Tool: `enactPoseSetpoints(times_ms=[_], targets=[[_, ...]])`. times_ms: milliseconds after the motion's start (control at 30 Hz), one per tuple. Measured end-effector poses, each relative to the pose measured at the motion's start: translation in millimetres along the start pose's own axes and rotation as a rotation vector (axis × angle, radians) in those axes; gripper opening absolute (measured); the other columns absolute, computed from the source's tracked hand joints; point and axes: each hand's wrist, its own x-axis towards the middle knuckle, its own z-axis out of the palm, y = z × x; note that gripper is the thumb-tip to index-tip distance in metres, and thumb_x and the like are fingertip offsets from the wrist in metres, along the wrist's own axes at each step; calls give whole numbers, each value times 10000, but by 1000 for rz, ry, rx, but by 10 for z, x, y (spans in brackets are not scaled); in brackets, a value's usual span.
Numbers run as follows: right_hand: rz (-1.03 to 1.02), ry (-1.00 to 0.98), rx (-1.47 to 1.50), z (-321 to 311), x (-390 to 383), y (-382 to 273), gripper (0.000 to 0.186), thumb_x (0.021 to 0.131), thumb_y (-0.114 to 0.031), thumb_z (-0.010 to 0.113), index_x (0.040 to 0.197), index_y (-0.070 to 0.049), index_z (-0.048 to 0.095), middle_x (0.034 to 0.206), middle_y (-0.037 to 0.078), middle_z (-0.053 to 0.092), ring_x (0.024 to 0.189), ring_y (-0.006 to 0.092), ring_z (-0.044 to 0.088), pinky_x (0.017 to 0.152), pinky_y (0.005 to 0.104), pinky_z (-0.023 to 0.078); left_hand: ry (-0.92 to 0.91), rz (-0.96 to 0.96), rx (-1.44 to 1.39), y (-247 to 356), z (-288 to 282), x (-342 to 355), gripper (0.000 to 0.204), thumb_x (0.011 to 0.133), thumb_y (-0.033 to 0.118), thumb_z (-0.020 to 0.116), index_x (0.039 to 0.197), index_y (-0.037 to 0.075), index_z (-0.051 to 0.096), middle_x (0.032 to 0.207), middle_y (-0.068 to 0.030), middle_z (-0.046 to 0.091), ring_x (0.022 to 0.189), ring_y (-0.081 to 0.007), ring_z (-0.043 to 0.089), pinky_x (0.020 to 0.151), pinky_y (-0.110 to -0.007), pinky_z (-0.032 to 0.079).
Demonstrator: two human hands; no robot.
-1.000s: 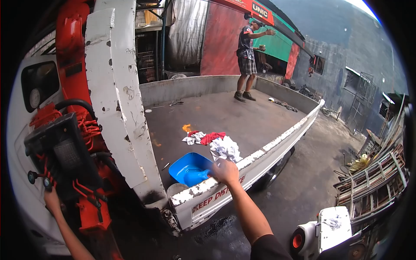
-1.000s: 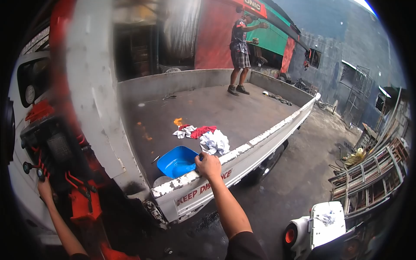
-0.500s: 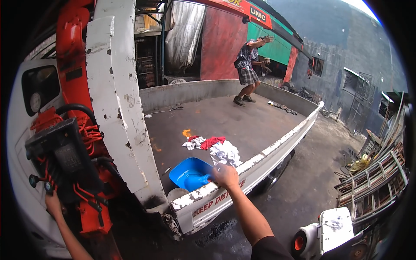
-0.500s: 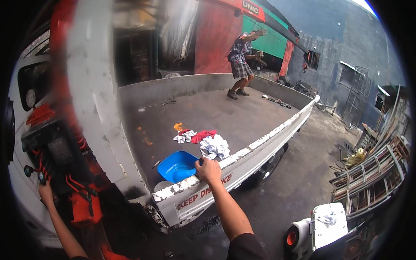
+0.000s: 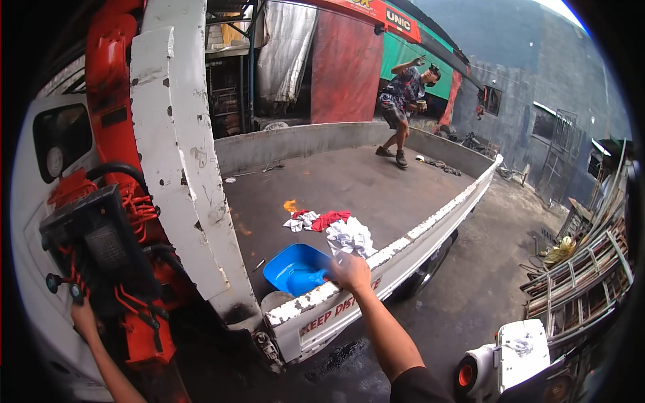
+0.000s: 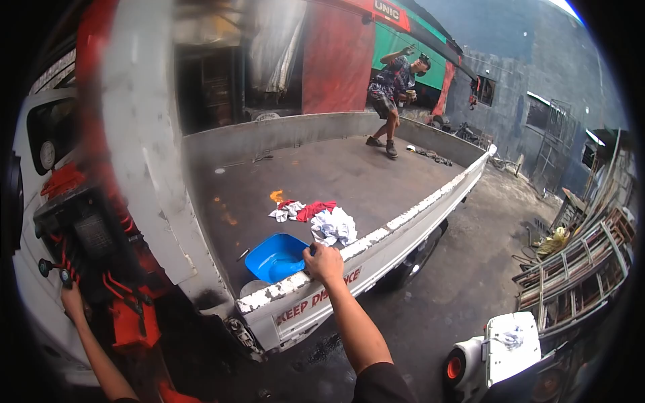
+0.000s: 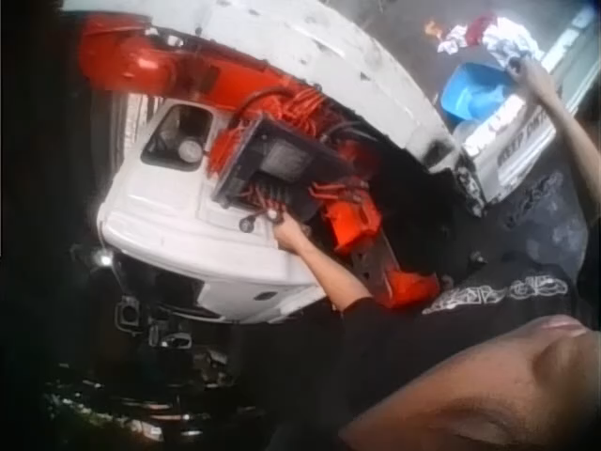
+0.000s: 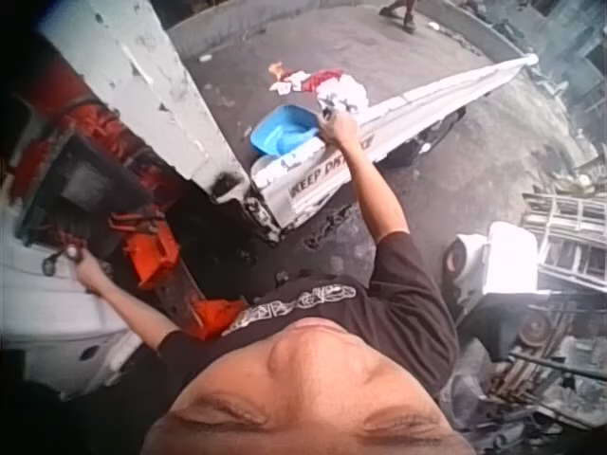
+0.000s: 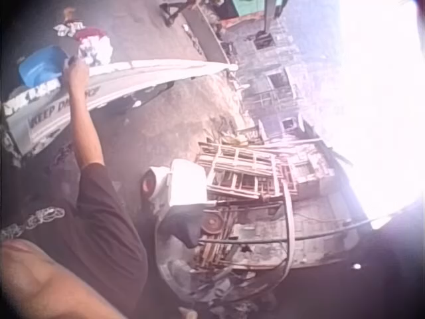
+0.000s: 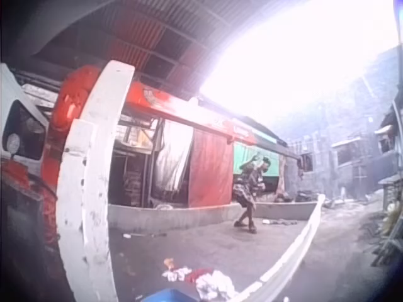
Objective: Operating a truck-mounted hydraulic crane using levers to move the crane arm.
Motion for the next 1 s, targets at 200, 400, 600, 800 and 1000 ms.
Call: enactPoseSetpoints(times_ms=[200, 400, 600, 800, 1000], targets=[[29, -47, -24, -54, -25, 45, 349, 858, -400, 582, 991, -122, 746, 894, 179, 719, 906, 398, 650, 864, 471, 510, -32, 9, -24, 137, 10, -63, 420, 912, 341, 584, 1119, -17, 653, 1075, -266, 669, 1056, -454, 612, 872, -499, 479], [14, -38, -11, -49, -41, -9, 349, 860, -400, 576, 966, -110, 738, 897, 188, 715, 897, 395, 650, 854, 473, 509, -38, 3, -7, 169, -29, -61, 419, 913, 347, 581, 1108, -16, 654, 1073, -260, 670, 1056, -452, 611, 865, -505, 477], [17, -38, -14, -60, -42, 10, 349, 856, -398, 581, 982, -114, 740, 904, 186, 716, 916, 394, 650, 858, 466, 513, -39, -12, -36, 271, -197, -123, 425, 907, 353, 591, 1113, -14, 654, 1078, -258, 674, 1063, -443, 616, 873, -515, 475], [14, -18, 4, -45, -38, 16, 341, 853, -395, 589, 955, -102, 732, 900, 188, 714, 901, 395, 652, 851, 473, 514, -37, -67, -33, 278, -100, -135, 437, 897, 358, 605, 1103, -25, 657, 1072, -267, 674, 1064, -451, 615, 873, -508, 476], [33, -34, -5, -52, -44, 7, 342, 852, -395, 592, 966, -106, 736, 912, 184, 716, 913, 396, 652, 867, 470, 509, -35, -25, -75, 174, -57, -89, 415, 896, 323, 612, 1106, -31, 658, 1065, -273, 672, 1060, -452, 615, 866, -496, 476]])
